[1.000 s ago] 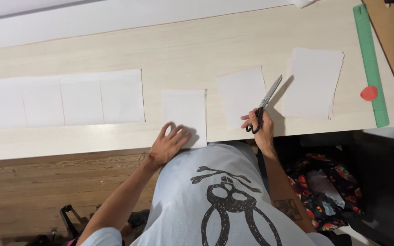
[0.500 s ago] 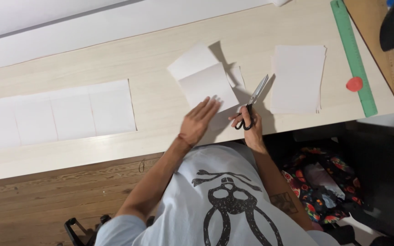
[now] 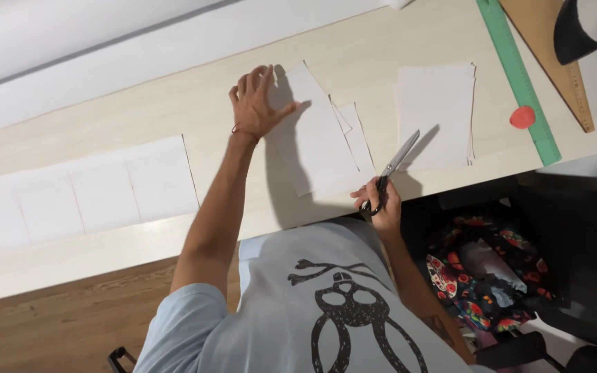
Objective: Cutting a strip of paper into smaller rectangular pieces along marked lines and stacking them
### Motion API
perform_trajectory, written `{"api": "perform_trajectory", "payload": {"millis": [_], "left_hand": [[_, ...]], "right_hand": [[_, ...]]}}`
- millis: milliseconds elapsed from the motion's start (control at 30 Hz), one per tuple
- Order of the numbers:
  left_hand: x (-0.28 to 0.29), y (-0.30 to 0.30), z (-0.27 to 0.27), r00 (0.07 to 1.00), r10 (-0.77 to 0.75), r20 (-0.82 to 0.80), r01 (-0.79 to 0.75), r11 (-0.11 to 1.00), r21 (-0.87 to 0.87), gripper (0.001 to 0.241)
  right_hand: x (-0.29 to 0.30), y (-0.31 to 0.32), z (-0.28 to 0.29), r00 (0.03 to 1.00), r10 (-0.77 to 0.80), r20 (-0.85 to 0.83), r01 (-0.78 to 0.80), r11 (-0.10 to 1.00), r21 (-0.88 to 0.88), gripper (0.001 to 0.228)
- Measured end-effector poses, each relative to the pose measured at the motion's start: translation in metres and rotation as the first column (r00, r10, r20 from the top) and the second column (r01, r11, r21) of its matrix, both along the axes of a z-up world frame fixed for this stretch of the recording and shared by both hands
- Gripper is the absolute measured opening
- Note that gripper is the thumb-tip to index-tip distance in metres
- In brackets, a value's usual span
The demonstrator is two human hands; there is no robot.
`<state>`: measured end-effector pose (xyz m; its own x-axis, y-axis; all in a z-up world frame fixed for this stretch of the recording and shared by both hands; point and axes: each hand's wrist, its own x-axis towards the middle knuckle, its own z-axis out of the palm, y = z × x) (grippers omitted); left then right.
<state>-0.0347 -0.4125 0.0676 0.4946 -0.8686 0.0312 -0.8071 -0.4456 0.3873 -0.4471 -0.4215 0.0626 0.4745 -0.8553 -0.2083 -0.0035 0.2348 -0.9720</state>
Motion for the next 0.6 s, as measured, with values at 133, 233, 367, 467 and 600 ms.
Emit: {"api": "perform_trajectory", "payload": {"millis": [133, 233, 367, 467, 600], "left_hand": [[-0.009, -0.012, -0.026, 0.987, -0.162, 0.023, 0.159, 0.982, 0.101, 0.137], [-0.024, -0.018, -0.058, 0.969, -0.245, 0.035, 0.236, 0.958, 0.162, 0.143], [-0.056, -0.016, -0.071, 0.938, -0.334, -0.096, 0.345, 0.928, 0.142, 0.141], [-0.067, -0.022, -0.070, 0.932, -0.324, -0.162, 0.347, 0.926, 0.148, 0.131], [-0.071, -0.027, -0.085, 0.947, -0.273, -0.169, 0.309, 0.917, 0.251, 0.106]], "right_hand": [[0.004, -0.004, -0.010, 0.998, 0.046, 0.047, -0.041, 0.994, -0.099, 0.034], [0.011, -0.009, -0.011, 0.998, 0.052, 0.044, -0.049, 0.997, -0.054, 0.039], [0.010, -0.009, -0.006, 0.997, 0.064, 0.030, -0.063, 0.997, -0.048, 0.041], [0.014, -0.010, 0.000, 0.998, 0.060, 0.029, -0.058, 0.997, -0.058, 0.039], [0.010, -0.009, 0.000, 0.997, 0.083, 0.001, -0.082, 0.994, -0.066, 0.040]]}}
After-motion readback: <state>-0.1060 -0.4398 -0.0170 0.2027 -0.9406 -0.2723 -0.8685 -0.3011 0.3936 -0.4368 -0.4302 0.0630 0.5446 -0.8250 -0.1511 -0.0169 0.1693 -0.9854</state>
